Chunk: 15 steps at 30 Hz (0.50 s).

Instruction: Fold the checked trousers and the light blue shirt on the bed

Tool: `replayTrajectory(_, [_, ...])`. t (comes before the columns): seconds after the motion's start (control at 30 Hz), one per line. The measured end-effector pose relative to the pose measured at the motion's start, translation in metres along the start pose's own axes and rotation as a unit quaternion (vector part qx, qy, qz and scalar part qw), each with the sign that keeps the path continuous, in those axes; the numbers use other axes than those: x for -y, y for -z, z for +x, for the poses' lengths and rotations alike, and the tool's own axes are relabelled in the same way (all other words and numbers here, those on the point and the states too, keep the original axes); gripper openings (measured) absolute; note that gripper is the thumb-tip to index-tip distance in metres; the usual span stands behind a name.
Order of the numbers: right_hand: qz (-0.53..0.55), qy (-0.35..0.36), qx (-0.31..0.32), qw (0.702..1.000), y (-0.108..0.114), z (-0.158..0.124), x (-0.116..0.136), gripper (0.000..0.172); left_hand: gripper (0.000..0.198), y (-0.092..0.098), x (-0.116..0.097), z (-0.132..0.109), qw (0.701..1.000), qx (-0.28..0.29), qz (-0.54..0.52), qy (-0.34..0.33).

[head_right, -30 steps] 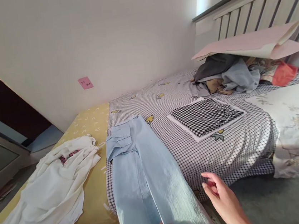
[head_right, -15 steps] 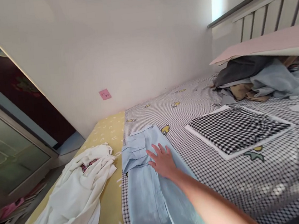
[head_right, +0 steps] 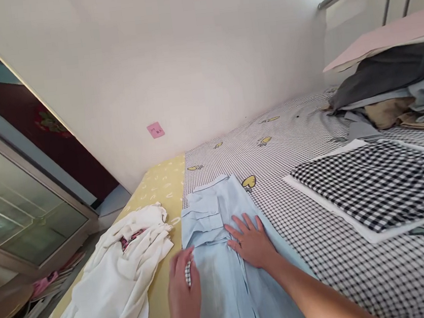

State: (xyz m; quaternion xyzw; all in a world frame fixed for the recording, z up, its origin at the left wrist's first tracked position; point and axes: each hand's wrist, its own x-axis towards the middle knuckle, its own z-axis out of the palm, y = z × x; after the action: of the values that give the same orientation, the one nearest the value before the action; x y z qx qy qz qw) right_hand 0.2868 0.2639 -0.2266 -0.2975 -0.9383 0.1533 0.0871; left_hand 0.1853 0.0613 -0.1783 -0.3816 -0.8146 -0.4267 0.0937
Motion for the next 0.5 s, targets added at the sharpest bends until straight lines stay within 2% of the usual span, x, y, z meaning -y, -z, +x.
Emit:
replayTrajectory(0.03, [0.002,-0.001,0.002,1.000,0.000,0.000,0.000,0.061,0.042,-0.007,-0.001,0.023,0.996,-0.001,0.069,-0.058])
replayTrajectory(0.1, [0.010,-0.001,0.004,1.000,0.000,-0.001,0.000,0.062,0.051,-0.027,-0.005,0.060,0.974,0.036,0.178,-0.139])
replayTrajectory(0.17, [0.022,0.002,-0.001,1.000,-0.002,-0.002,-0.002,0.063,0.062,-0.049,-0.009,0.086,0.953,0.106,0.233,-0.160])
replayTrajectory(0.2, [0.030,0.005,-0.006,1.000,-0.002,-0.002,-0.002,0.064,0.068,-0.060,-0.011,0.095,0.949,0.147,0.238,-0.145])
replayTrajectory(0.27, [0.043,0.010,-0.017,0.999,-0.004,-0.002,-0.004,0.065,0.083,-0.079,-0.008,0.108,0.958,0.208,0.190,-0.062])
replayTrajectory(0.37, [0.061,0.014,-0.026,0.998,-0.005,-0.001,-0.006,0.068,0.091,-0.098,0.010,0.120,0.969,0.218,0.078,0.081])
replayTrajectory(0.43, [0.072,0.016,-0.030,0.997,-0.005,0.000,-0.007,0.069,0.074,-0.103,0.028,0.127,0.973,0.190,0.031,0.129])
replayTrajectory(0.5, [0.080,0.015,-0.030,0.996,-0.004,0.000,-0.007,0.069,0.046,-0.100,0.046,0.136,0.976,0.149,-0.015,0.156])
